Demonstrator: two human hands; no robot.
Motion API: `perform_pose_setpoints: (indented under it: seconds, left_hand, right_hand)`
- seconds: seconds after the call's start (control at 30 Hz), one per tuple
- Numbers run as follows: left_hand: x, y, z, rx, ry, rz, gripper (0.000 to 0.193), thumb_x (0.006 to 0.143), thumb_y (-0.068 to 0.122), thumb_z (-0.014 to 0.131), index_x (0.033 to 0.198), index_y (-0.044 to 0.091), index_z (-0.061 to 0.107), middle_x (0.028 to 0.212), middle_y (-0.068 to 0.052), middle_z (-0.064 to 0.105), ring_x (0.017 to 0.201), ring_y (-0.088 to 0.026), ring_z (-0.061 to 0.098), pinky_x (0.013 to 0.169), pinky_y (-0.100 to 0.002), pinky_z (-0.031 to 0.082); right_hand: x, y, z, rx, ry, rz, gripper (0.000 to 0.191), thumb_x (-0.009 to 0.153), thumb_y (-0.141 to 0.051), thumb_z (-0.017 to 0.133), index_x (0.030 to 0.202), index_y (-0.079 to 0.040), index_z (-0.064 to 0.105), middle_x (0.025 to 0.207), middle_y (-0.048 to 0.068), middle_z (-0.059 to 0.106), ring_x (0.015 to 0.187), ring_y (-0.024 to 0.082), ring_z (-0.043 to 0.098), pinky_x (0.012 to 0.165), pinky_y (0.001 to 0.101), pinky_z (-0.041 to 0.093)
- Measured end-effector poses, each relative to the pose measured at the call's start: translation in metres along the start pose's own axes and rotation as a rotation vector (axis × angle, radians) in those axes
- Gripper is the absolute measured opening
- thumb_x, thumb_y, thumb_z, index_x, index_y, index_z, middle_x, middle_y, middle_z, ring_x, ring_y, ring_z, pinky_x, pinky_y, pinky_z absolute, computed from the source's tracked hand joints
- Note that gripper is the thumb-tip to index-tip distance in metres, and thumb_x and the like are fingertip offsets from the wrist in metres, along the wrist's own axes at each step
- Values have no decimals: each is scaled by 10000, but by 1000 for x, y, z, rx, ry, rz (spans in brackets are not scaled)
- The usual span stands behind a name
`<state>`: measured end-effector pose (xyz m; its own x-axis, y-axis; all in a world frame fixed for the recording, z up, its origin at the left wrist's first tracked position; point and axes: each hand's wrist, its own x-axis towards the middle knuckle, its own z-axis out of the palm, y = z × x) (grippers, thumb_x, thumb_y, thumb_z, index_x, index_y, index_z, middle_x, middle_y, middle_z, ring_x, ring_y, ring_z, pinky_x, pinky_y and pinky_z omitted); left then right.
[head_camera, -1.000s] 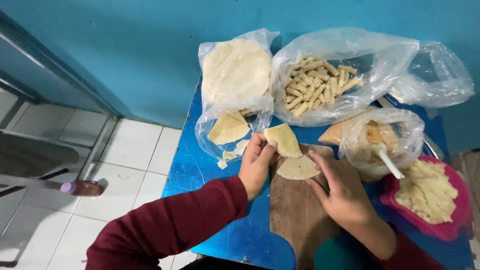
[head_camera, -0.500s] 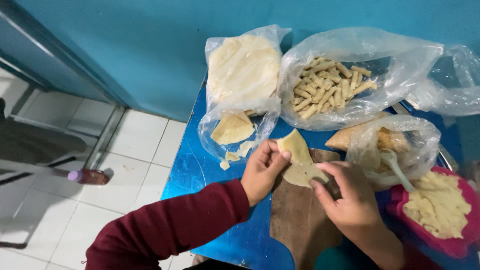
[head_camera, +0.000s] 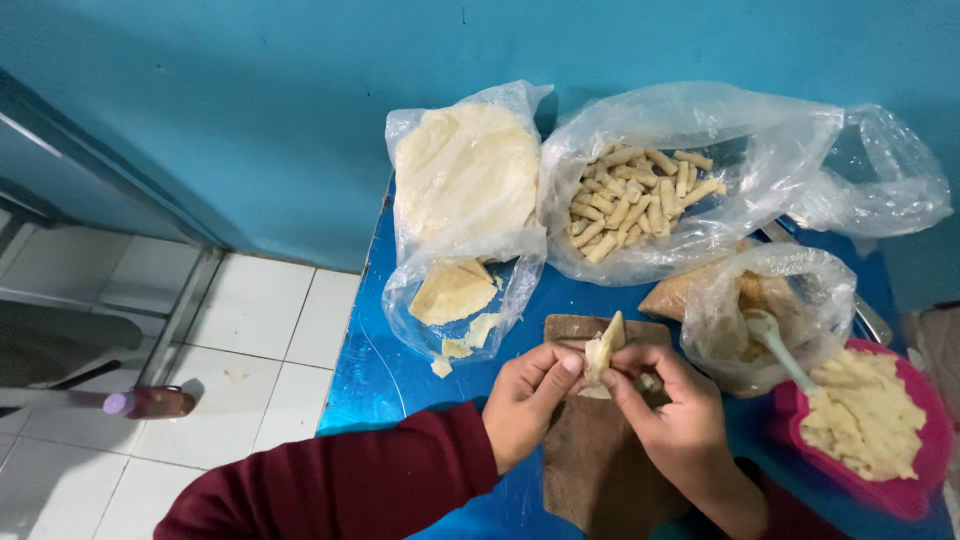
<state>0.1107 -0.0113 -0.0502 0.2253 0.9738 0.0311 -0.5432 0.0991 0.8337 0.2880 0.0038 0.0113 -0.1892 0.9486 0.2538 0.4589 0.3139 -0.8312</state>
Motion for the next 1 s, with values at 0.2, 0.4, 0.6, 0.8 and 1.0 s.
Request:
perform_pose_setpoints:
  seconds: [0.2, 0.4, 0.6, 0.8, 1.0]
  left_hand:
    - [-3, 3, 3, 96, -3, 32, 241, 1084, 196, 585, 1168, -16, 664, 1073, -15, 697, 976, -48, 591, 892, -235, 497]
    - [-4, 9, 8, 44, -16, 35, 259, 1087, 202, 578, 1198, -23, 641, 1102, -22, 709, 1015, -49, 618, 931, -239, 509]
    - [-4, 12, 8, -48, -29, 11, 232, 1007, 84, 660, 1197, -2, 560, 1124, -64, 721, 1061, -85, 668, 911, -234, 532]
    - [1, -2, 5, 42, 49, 24, 165, 1017, 42, 655, 1140, 3, 553, 1072, -86, 721, 961, -88, 655, 801, -228, 519]
    - [4, -9, -2, -91, 74, 108, 113, 1069, 84, 563, 1152, 35, 505, 1115, -60, 667, 1007, -77, 623, 901, -262, 522]
  right_hand:
    - [-5, -2, -3, -46, 32, -58, 196, 866, -76, 759, 1039, -26, 680, 931, 30, 755, 844, 74, 689, 762, 240, 550]
    - [-7, -10, -3, -186, 47, -115, 152, 870, -67, 741, 1011, -41, 690, 913, 72, 741, 795, 117, 711, 714, 255, 545]
    - [-11, -8, -5, -146, 0, -69, 149, 902, -57, 725, 1050, -38, 724, 897, 62, 751, 768, 105, 701, 699, 253, 539]
    - [-15, 16, -5, 104, -46, 83, 142, 946, -72, 691, 1076, -23, 719, 963, 64, 743, 843, 129, 673, 769, 255, 534]
    - [6, 47, -13, 1146, 206, 569, 342, 934, -109, 514, 1255, -10, 581, 1142, 81, 717, 1021, 185, 714, 936, 351, 549]
